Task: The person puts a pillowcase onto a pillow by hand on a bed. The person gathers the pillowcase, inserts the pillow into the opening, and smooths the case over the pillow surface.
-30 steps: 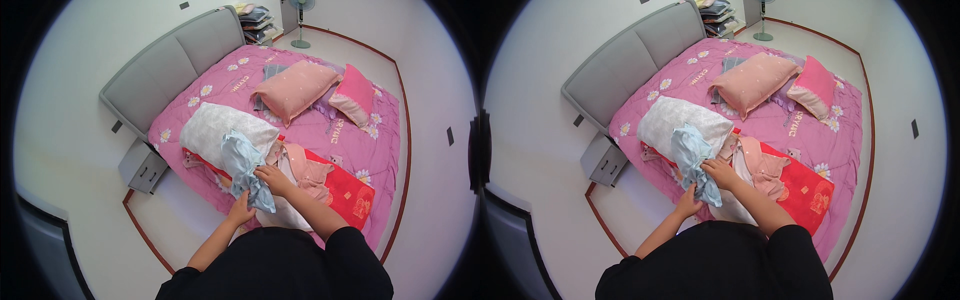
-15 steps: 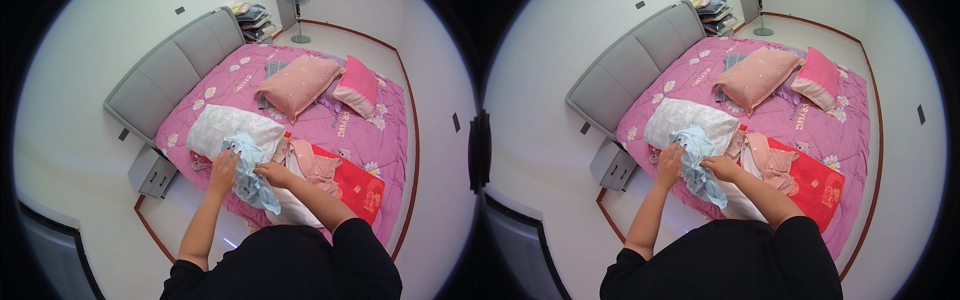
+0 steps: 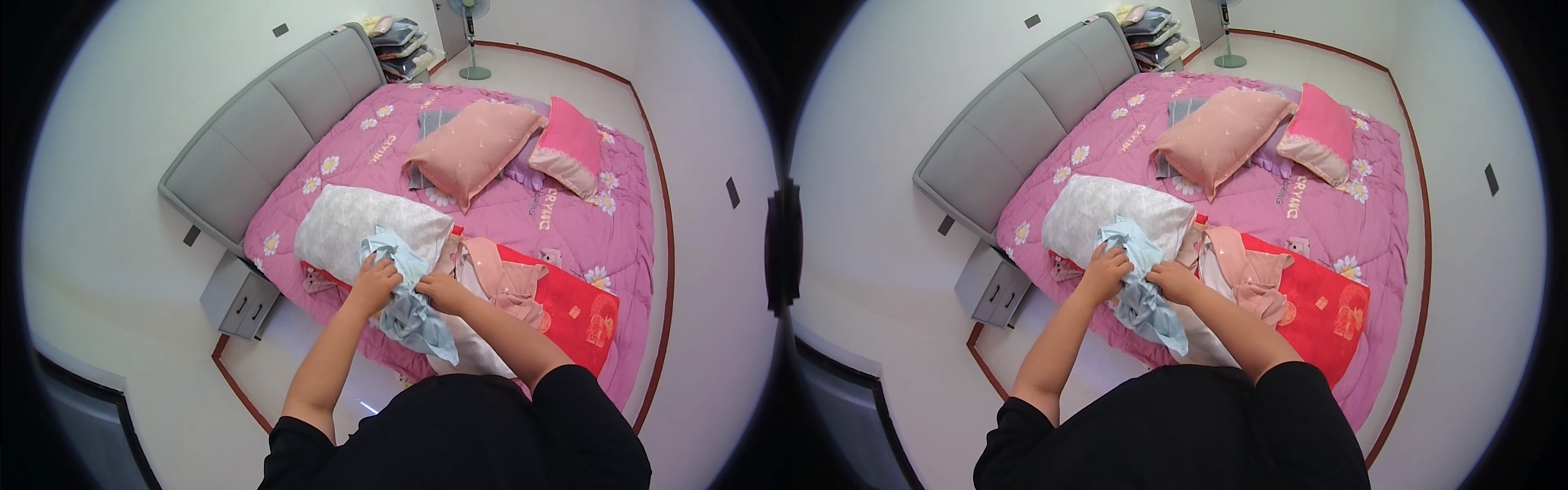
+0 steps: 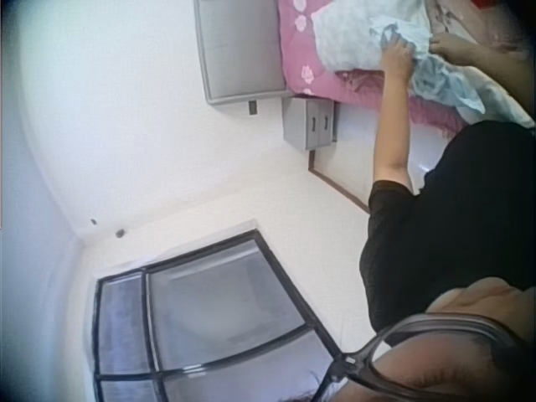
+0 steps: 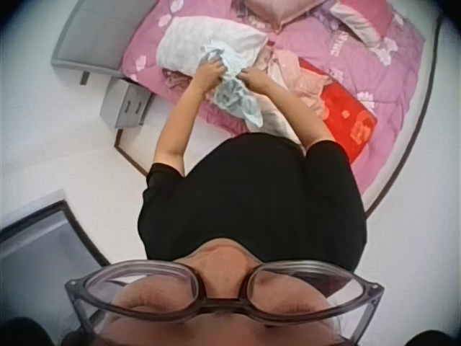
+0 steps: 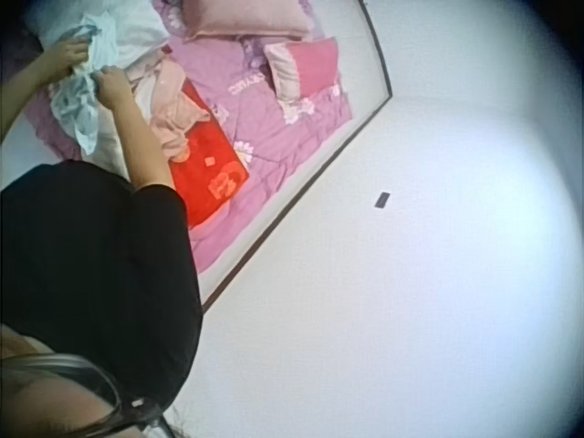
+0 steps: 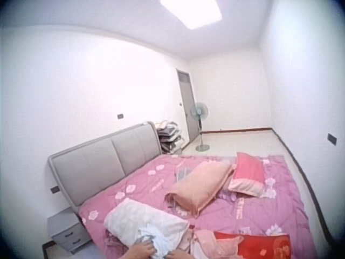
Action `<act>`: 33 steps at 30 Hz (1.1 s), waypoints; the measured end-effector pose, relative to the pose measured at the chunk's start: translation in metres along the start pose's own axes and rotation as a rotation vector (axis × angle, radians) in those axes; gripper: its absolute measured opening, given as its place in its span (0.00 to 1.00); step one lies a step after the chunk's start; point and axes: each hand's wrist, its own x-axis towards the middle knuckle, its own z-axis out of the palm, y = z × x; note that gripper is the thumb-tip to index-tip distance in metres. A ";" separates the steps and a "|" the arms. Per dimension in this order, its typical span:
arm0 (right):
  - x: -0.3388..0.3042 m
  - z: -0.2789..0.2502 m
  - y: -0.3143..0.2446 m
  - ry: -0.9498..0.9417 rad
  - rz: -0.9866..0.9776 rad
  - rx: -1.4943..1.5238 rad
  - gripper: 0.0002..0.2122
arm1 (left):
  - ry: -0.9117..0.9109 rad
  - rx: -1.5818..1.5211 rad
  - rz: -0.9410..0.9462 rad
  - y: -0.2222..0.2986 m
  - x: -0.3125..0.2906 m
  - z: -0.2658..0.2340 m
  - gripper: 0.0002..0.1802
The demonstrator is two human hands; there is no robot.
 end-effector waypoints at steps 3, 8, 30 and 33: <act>-0.014 -0.005 -0.002 0.026 0.023 0.055 0.09 | 0.125 0.020 0.030 -0.002 0.006 0.007 0.12; -0.070 -0.003 -0.001 -0.043 0.106 0.062 0.05 | 0.181 -0.062 -0.025 -0.006 0.016 0.006 0.10; -0.044 -0.041 -0.051 -0.085 0.192 -0.172 0.09 | 0.273 -0.094 -0.082 0.022 0.066 0.028 0.12; -0.054 -0.045 -0.046 -0.111 0.219 -0.148 0.06 | 0.302 -0.109 -0.063 0.030 0.073 0.036 0.10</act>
